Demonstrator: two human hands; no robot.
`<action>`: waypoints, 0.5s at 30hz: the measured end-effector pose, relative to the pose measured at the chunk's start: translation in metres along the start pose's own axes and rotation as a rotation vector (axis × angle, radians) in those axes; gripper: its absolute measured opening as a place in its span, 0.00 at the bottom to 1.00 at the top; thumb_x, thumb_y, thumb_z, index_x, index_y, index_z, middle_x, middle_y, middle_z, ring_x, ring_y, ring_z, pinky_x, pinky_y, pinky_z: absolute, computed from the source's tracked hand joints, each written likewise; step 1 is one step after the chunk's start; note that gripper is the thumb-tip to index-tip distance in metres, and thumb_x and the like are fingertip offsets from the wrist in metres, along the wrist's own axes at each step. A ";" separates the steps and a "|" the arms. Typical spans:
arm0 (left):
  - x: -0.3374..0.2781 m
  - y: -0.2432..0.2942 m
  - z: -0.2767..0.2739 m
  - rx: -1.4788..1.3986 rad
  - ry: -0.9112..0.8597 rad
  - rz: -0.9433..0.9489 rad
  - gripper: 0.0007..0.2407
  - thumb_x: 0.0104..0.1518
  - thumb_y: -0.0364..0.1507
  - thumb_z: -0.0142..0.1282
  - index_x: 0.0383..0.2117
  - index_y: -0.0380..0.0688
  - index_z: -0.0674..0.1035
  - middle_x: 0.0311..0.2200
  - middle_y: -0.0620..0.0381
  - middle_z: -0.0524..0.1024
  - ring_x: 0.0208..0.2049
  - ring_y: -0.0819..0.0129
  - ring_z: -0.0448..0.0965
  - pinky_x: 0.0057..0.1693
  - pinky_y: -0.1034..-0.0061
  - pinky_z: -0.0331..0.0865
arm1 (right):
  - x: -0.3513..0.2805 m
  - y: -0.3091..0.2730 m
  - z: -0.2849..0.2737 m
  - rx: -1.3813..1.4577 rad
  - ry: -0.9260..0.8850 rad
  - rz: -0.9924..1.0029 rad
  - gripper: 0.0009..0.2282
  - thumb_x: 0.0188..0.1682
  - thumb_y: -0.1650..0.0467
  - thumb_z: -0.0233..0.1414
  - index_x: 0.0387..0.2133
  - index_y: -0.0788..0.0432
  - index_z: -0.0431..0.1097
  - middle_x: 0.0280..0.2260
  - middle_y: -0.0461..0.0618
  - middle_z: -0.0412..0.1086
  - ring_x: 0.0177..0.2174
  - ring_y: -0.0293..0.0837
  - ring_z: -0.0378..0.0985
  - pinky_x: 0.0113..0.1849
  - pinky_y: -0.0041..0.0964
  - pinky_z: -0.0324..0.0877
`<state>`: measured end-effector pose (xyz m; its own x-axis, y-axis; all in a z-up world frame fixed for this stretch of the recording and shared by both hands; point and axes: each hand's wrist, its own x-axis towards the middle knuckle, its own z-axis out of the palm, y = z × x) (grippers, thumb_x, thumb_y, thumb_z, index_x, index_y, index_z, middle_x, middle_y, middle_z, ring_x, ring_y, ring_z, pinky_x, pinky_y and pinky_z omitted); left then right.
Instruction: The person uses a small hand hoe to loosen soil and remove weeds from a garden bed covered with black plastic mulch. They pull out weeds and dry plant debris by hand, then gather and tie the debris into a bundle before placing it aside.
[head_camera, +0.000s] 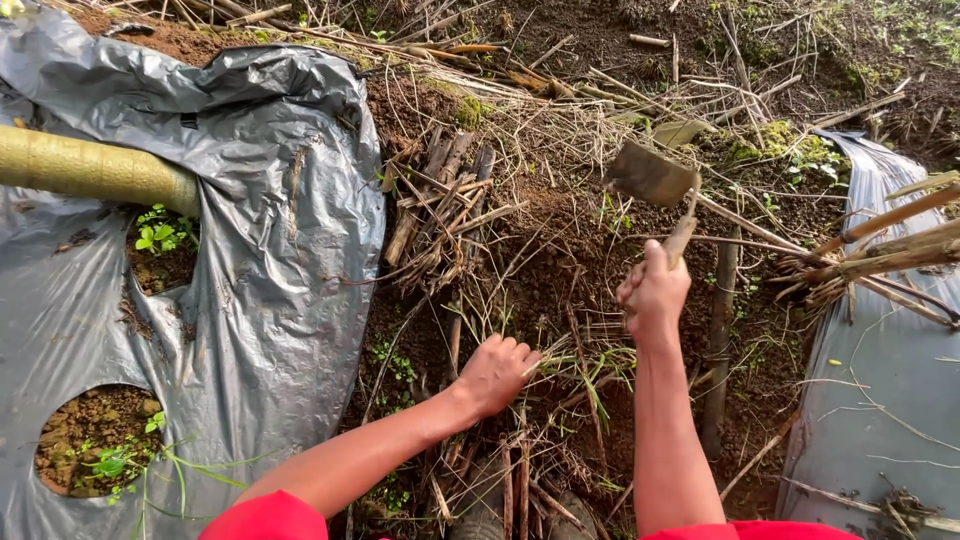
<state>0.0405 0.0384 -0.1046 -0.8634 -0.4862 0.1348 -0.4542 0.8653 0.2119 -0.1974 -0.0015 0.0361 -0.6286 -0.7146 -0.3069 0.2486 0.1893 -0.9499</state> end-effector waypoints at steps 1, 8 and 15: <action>0.002 -0.002 -0.010 0.000 0.001 -0.001 0.03 0.61 0.29 0.54 0.34 0.50 0.80 0.22 0.60 0.78 0.23 0.70 0.77 0.35 0.73 0.68 | -0.003 0.008 0.003 -0.001 -0.001 -0.001 0.05 0.61 0.68 0.45 0.36 0.54 0.60 0.13 0.36 0.56 0.10 0.34 0.62 0.13 0.28 0.65; 0.014 -0.029 -0.007 0.100 -0.001 -0.030 0.04 0.52 0.28 0.57 0.31 0.47 0.82 0.28 0.55 0.79 0.35 0.61 0.78 0.48 0.62 0.71 | -0.065 0.059 0.016 -0.044 0.064 -0.033 0.08 0.60 0.67 0.46 0.40 0.62 0.61 0.11 0.44 0.60 0.08 0.38 0.64 0.11 0.32 0.65; 0.017 -0.020 -0.022 0.062 -0.134 -0.070 0.17 0.48 0.39 0.68 0.41 0.47 0.81 0.35 0.53 0.77 0.41 0.56 0.77 0.53 0.54 0.69 | -0.059 0.139 -0.050 -0.614 0.078 -0.367 0.09 0.59 0.67 0.53 0.32 0.59 0.65 0.15 0.47 0.61 0.11 0.42 0.65 0.15 0.33 0.65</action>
<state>0.0400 0.0098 -0.0850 -0.8487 -0.5288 -0.0094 -0.5237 0.8377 0.1551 -0.1631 0.1006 -0.0812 -0.6489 -0.7587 0.0567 -0.4337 0.3077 -0.8469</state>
